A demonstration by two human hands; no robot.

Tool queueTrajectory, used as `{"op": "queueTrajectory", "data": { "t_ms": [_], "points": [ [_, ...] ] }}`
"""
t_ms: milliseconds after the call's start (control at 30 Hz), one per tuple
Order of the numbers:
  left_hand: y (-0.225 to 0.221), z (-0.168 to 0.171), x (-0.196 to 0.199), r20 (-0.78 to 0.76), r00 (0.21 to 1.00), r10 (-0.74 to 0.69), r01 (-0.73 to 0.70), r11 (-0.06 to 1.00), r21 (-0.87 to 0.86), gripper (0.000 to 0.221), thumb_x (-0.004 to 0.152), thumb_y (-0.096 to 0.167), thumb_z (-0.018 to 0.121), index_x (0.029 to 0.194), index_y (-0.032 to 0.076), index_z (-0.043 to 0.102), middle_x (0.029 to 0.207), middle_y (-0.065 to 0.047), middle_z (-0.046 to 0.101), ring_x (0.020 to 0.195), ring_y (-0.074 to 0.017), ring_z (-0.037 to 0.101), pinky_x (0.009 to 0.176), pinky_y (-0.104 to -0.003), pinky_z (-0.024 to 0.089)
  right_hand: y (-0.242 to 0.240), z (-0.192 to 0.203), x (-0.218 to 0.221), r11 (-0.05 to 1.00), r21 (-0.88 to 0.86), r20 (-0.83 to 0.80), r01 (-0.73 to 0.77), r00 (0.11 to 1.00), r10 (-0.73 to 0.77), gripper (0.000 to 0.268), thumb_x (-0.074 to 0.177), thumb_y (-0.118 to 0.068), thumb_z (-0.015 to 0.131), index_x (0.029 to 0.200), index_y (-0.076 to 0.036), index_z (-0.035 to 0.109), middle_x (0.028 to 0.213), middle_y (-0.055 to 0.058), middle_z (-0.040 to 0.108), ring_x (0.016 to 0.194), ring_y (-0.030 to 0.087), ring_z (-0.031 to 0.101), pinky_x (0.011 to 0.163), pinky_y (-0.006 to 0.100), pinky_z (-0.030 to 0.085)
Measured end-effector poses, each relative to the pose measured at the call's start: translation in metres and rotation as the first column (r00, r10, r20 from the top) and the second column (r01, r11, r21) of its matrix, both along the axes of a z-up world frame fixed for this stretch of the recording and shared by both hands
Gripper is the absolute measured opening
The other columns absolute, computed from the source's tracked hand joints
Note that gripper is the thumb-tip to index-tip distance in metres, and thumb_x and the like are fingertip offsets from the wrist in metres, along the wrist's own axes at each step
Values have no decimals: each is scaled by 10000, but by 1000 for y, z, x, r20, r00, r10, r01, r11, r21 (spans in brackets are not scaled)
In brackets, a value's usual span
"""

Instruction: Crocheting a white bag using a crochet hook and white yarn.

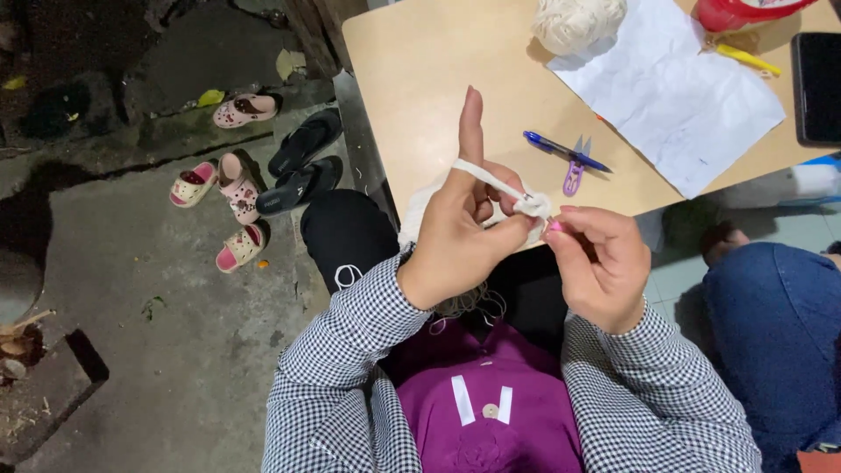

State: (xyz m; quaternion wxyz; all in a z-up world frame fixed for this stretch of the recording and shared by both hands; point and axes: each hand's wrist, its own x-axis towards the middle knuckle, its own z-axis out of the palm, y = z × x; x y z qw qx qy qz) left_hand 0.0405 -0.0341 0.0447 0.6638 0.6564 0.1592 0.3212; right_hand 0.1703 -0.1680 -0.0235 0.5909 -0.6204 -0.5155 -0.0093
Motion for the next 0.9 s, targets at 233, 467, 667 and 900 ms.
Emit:
{"op": "queueTrajectory", "data": {
  "t_ms": [233, 467, 667, 900],
  "points": [
    [2, -1, -5, -20, 1000, 3, -3, 1000, -9, 1052, 906, -50, 696, 1690, 204, 42, 930, 85, 610, 776, -29, 495, 702, -202, 389, 3, 4, 12, 990, 68, 314, -121, 945, 94, 157, 1004, 104, 651, 1155, 115, 610, 1026, 268, 699, 838, 338, 708, 773, 394, 603],
    [7, -11, -5, 119, 991, -54, 65, 994, -90, 1061, 926, -163, 601, 1695, 218, -23, 1039, 5, 638, 599, -15, 445, 608, -164, 381, 1, 7, -8, 981, -22, -236, -193, 954, 183, 217, 1049, 39, 542, 1262, 41, 505, 904, 199, 669, 757, 199, 674, 688, 273, 553],
    [7, -24, -13, 102, 993, -64, 41, 976, 212, 995, 993, -93, 635, 1690, 201, -11, 1153, -10, 667, 661, -44, 498, 821, -224, 576, 3, 28, -1, 877, 43, -382, -478, 804, 457, 445, 1075, 28, 436, 1513, -49, 422, 608, 42, 430, 531, 126, 425, 628, 265, 518],
    [45, 6, -43, -56, 998, -39, 66, 742, 667, 243, 975, 162, 670, 1177, 31, 704, 1209, -202, 617, 1136, -321, 617, 981, -422, 574, -3, 22, 10, 828, 118, -524, -548, 674, 521, 408, 1030, 85, 447, 1417, -13, 533, 620, 54, 380, 557, 161, 393, 500, 238, 346]
  ]
}}
